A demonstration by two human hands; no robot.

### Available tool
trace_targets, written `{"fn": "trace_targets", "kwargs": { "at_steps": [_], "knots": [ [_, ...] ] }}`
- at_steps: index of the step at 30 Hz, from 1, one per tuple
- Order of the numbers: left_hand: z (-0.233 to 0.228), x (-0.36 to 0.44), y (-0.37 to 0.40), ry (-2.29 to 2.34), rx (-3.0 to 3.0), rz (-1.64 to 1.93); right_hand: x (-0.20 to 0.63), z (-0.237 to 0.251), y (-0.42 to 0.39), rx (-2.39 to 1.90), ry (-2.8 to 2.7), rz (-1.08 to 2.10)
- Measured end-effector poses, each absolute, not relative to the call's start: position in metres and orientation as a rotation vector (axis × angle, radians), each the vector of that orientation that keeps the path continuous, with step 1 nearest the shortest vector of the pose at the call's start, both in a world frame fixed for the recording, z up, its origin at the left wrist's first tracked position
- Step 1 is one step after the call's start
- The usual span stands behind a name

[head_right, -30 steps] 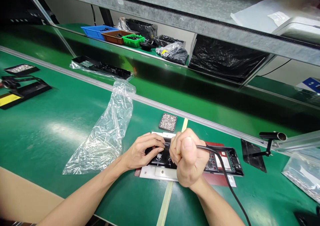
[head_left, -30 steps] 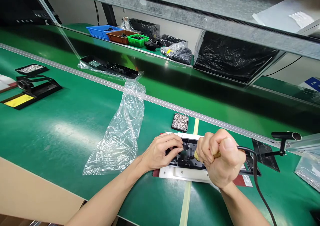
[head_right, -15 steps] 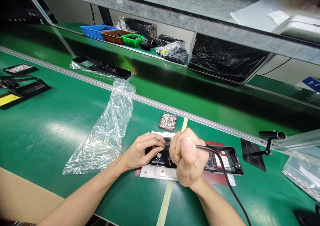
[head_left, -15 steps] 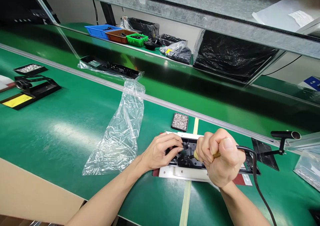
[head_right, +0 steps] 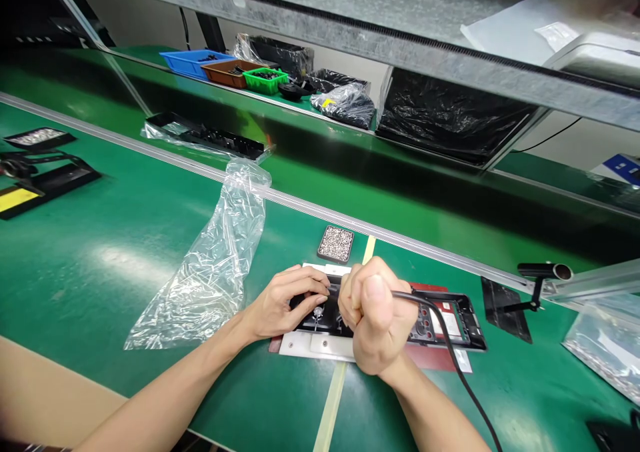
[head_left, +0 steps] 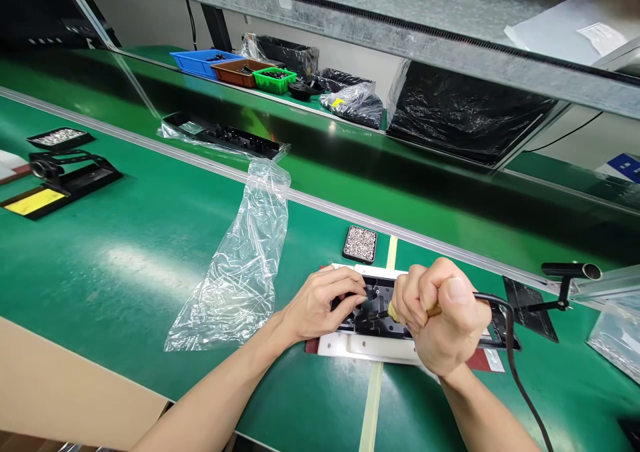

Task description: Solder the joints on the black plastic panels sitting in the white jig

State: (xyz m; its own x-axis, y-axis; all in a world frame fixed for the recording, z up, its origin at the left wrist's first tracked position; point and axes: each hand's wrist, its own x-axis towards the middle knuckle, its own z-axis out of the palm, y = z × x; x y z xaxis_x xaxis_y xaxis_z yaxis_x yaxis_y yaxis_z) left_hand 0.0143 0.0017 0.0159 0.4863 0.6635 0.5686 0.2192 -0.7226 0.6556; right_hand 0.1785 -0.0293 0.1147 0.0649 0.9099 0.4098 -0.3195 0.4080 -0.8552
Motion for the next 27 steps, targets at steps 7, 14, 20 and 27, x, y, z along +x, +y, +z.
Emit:
{"fn": "trace_targets", "kwargs": {
  "at_steps": [7,14,20,27],
  "knots": [
    [0.0156,0.0137,0.0020,0.727,2.230,1.157,0.1791,0.1149,-0.0295,-0.665,-1.139,1.039],
    [0.0149,0.0147,0.0015,0.741,2.238,1.155,0.1797,0.1164,-0.0300,-0.670,-1.132,1.044],
    [0.0156,0.0153,0.0014,0.734,2.234,1.166,0.1792,0.1167,-0.0299,-0.673,-1.137,1.031],
    [0.0177,0.0154,0.0012,0.727,2.216,1.181,0.1789,0.1147,-0.0295,-0.647,-1.154,1.032]
  ]
}}
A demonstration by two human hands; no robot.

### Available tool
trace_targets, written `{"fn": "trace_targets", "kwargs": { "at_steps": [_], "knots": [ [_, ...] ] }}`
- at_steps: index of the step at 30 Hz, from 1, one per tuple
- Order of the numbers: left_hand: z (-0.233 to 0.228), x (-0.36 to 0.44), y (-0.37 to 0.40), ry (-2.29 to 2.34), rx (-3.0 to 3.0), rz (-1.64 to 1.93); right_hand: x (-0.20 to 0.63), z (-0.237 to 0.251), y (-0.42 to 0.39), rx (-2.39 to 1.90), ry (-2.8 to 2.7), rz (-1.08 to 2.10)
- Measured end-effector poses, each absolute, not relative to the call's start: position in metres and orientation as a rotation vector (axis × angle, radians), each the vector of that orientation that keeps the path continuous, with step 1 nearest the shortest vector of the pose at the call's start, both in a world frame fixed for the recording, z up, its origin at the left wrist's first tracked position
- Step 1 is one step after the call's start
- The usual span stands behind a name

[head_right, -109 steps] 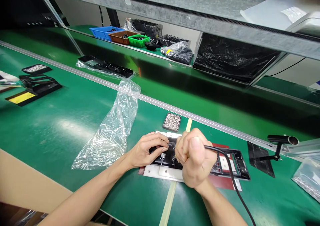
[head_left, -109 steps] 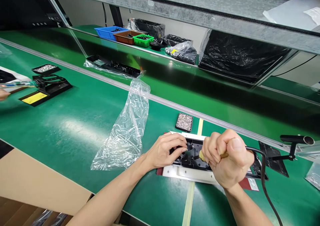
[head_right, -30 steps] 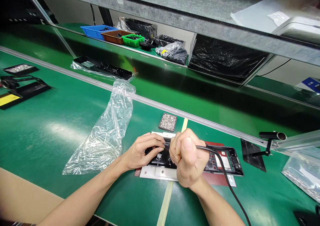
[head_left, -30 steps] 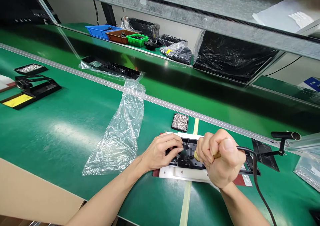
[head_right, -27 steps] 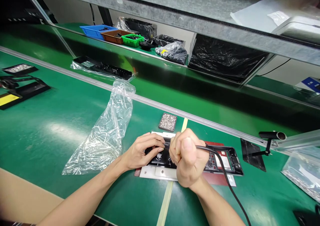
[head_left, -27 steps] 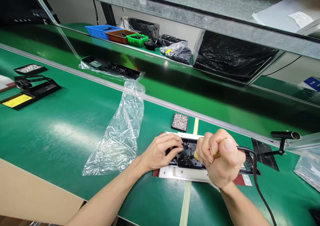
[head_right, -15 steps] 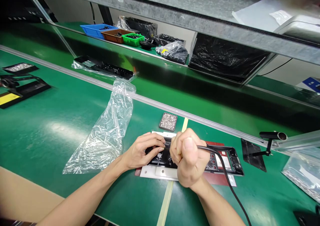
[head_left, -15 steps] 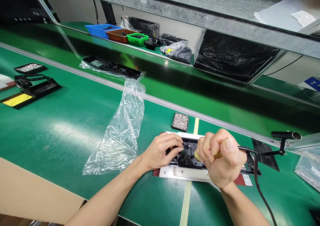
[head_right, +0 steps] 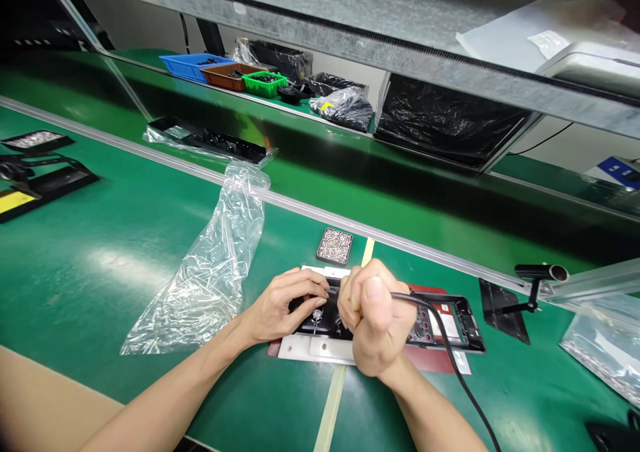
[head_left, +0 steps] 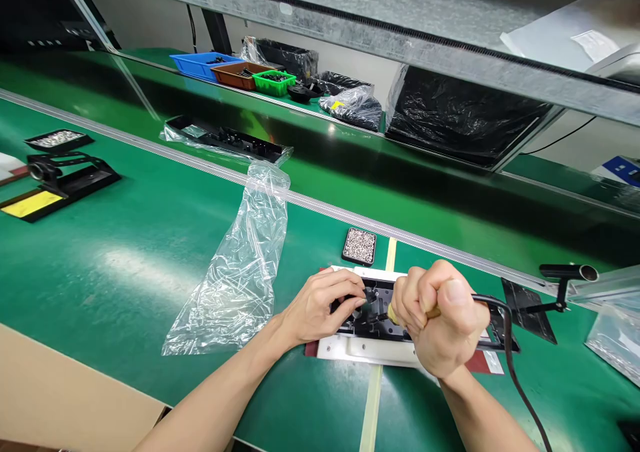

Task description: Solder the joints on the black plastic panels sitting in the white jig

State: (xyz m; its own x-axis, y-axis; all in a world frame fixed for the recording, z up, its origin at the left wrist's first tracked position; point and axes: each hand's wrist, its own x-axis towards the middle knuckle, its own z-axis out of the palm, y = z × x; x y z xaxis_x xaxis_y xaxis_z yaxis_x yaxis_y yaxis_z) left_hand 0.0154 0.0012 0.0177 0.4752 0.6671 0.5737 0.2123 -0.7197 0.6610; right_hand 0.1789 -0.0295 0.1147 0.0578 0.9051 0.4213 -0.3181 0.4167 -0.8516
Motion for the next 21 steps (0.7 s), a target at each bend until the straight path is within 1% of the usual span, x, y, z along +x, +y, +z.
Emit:
{"fn": "trace_targets", "kwargs": {
  "at_steps": [10,15,17,21],
  "knots": [
    [0.022,0.003,-0.003,0.747,2.251,1.211,0.164,0.111,-0.028,-0.591,-1.176,1.060],
    [0.030,-0.012,-0.007,0.785,2.316,1.281,0.146,0.103,-0.030,-0.638,-1.215,0.998],
    [0.019,-0.026,-0.005,0.784,2.347,1.277,0.136,0.094,-0.029,-0.674,-1.227,0.959],
    [-0.025,-0.056,0.011,0.805,2.325,1.281,0.119,0.075,-0.019,-0.758,-1.288,0.984]
  ]
}}
